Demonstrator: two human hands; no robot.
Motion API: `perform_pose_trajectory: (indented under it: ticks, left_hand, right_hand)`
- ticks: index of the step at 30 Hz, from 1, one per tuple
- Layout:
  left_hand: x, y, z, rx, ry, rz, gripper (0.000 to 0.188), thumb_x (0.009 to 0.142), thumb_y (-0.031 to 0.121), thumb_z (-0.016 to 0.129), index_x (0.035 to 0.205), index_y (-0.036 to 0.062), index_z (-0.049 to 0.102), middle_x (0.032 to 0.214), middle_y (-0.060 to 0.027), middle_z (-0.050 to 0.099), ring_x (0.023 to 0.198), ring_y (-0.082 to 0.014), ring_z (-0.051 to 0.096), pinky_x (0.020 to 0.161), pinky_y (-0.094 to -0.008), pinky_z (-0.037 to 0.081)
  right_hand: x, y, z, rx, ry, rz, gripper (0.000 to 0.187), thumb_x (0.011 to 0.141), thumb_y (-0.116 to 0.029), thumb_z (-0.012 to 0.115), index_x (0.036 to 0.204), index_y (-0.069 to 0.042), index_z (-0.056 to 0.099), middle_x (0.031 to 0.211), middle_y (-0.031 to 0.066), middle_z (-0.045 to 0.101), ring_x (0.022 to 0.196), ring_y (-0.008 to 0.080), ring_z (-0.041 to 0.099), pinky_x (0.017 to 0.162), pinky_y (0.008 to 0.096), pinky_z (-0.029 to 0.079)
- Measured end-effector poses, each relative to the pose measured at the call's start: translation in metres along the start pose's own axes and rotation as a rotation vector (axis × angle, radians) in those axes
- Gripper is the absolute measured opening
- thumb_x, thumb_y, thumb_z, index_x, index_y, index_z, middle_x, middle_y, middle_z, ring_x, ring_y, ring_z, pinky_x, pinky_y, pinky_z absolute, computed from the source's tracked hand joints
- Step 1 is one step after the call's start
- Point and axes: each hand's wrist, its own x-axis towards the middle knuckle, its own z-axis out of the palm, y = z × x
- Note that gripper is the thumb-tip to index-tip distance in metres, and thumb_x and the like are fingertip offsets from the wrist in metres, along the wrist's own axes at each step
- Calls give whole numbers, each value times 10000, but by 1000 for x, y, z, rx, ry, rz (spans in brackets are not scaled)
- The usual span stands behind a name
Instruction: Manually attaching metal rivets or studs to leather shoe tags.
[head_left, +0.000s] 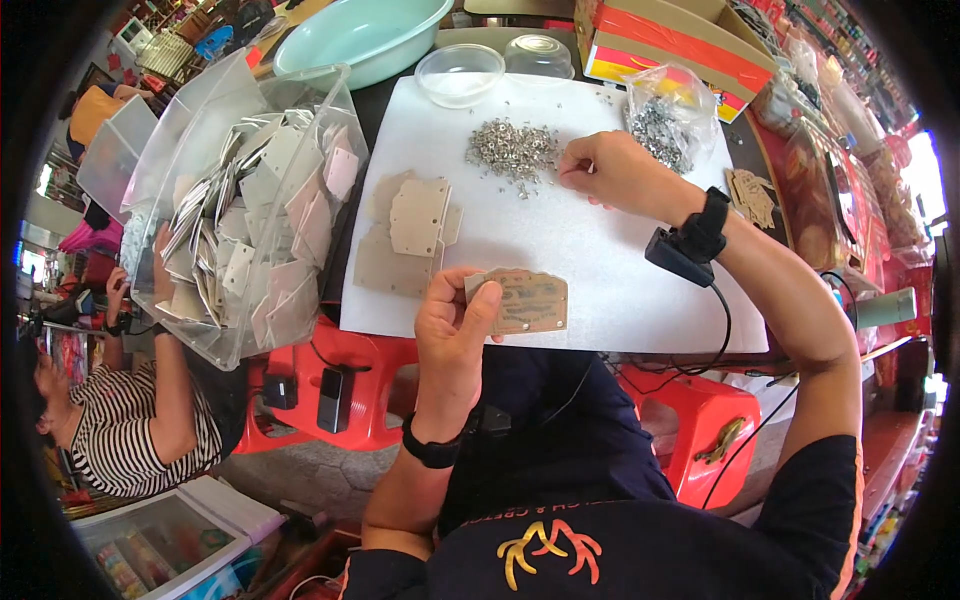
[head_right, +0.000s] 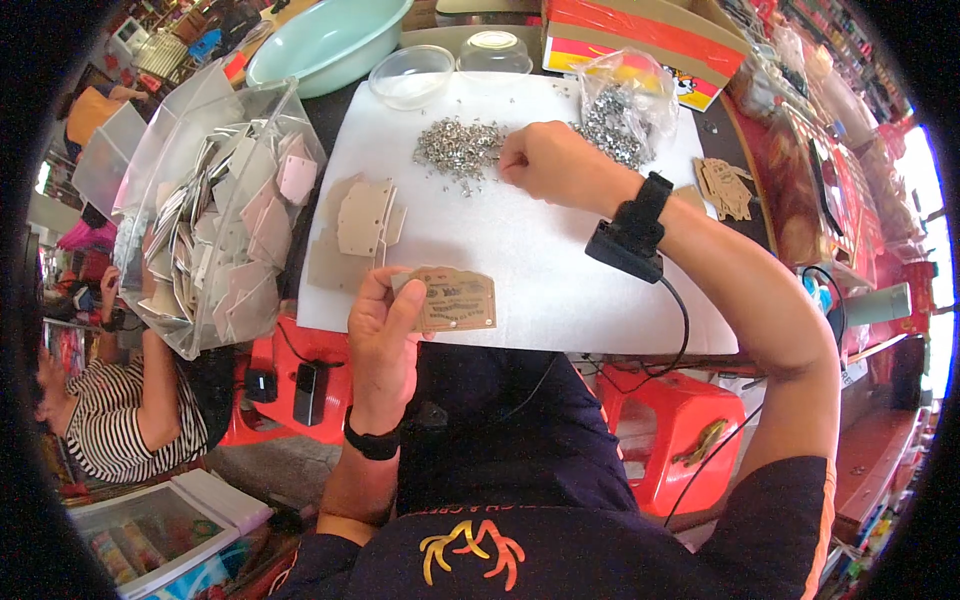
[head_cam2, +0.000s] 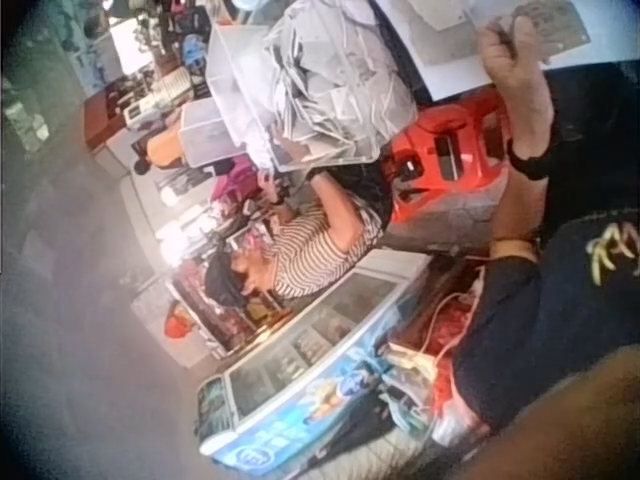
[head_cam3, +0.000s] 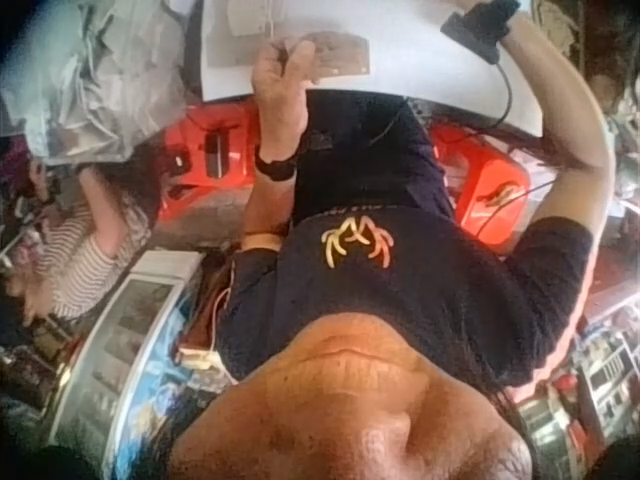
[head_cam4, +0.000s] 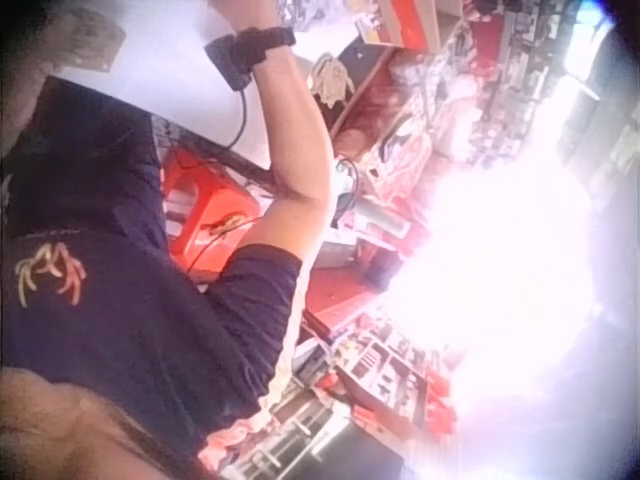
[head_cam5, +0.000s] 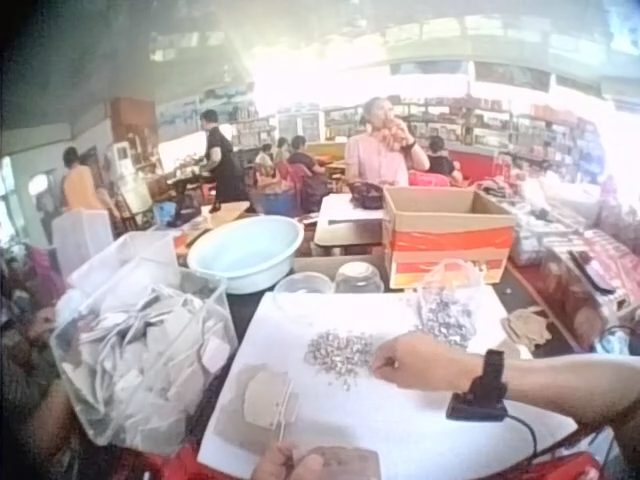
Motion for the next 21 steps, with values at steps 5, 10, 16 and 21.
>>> perform_pose_trajectory:
  ticks: [5, 10, 16, 21]
  left_hand:
    - [2, -4, -8, 15, -46, -1, 147, 951, 80, 588, 1092, 61, 554, 994, -38, 653, 868, -88, 621, 667, -235, 487]
    - [3, -2, -8, 38, -63, -10, 152, 954, 89, 588, 1099, 60, 553, 981, -37, 654, 820, -69, 599, 638, -217, 452]
    - [5, 1, -5, 59, -58, 13, 152, 952, 104, 596, 1088, 53, 552, 971, -36, 657, 784, -61, 577, 614, -221, 425]
    - [6, 4, 1, 110, -79, 18, 153, 954, 112, 596, 1082, 43, 550, 967, -36, 646, 785, -62, 560, 633, -230, 427]
  right_hand:
    - [12, 18, 16, -170, 124, -231, 131, 850, -109, 636, 879, 14, 671, 720, 118, 656, 639, 220, 630, 610, 330, 502]
    - [17, 13, 22, -298, 153, -212, 123, 808, -112, 640, 840, 5, 664, 767, 155, 668, 701, 306, 647, 675, 373, 510]
    - [-1, 8, 9, -323, 25, -184, 117, 781, -123, 611, 804, -12, 641, 762, 173, 657, 712, 345, 642, 668, 417, 505]
    - [-12, 17, 15, -385, 13, -265, 95, 785, -100, 577, 775, -15, 617, 737, 182, 644, 708, 366, 634, 650, 446, 501]
